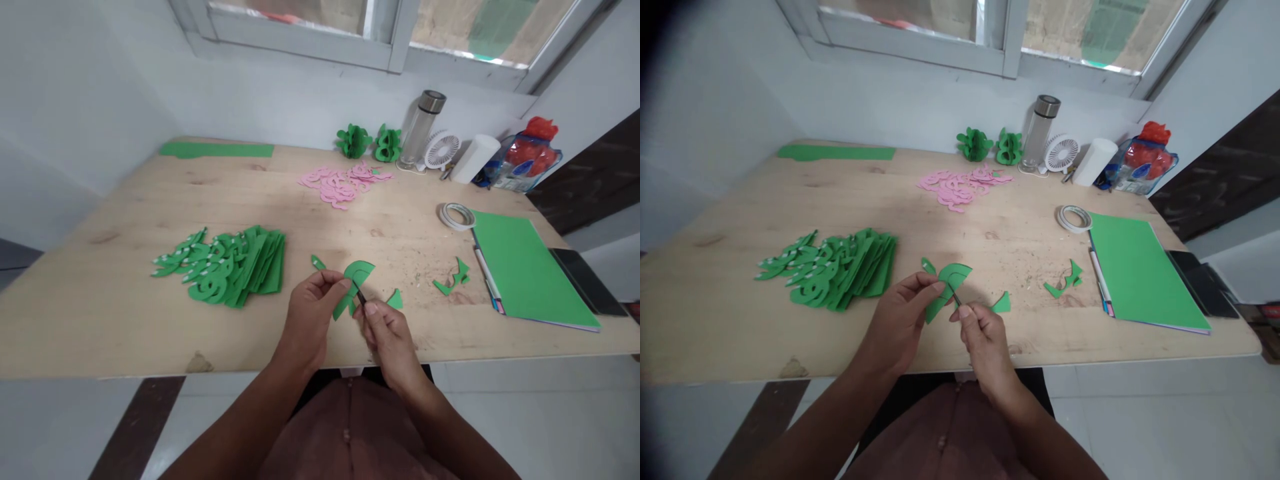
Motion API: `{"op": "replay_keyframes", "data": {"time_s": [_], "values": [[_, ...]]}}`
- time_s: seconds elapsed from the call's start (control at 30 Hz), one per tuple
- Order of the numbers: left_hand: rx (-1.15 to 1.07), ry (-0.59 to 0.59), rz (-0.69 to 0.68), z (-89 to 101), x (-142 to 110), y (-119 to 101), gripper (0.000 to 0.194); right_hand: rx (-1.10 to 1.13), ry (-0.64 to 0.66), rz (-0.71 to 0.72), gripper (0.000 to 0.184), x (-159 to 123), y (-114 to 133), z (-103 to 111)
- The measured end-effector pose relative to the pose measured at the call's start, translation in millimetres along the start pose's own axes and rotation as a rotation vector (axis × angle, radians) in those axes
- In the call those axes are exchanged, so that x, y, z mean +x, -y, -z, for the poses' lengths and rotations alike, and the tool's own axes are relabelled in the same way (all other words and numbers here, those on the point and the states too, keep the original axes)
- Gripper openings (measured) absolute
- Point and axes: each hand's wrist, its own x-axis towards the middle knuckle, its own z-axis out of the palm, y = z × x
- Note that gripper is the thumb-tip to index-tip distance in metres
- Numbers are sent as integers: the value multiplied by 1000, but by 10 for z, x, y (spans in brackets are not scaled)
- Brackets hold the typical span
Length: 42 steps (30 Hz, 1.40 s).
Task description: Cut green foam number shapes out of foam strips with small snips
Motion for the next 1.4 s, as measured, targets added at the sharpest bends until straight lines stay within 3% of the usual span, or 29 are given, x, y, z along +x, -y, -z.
{"op": "replay_keyframes", "data": {"time_s": [0.73,1.4], "values": [[-101,-25,108,-34,-24,0,16,-40,6,-4,54,-12,9,7],[-103,-5,100,-33,-61,-27,16,-31,-11,16,51,-41,5,1]]}}
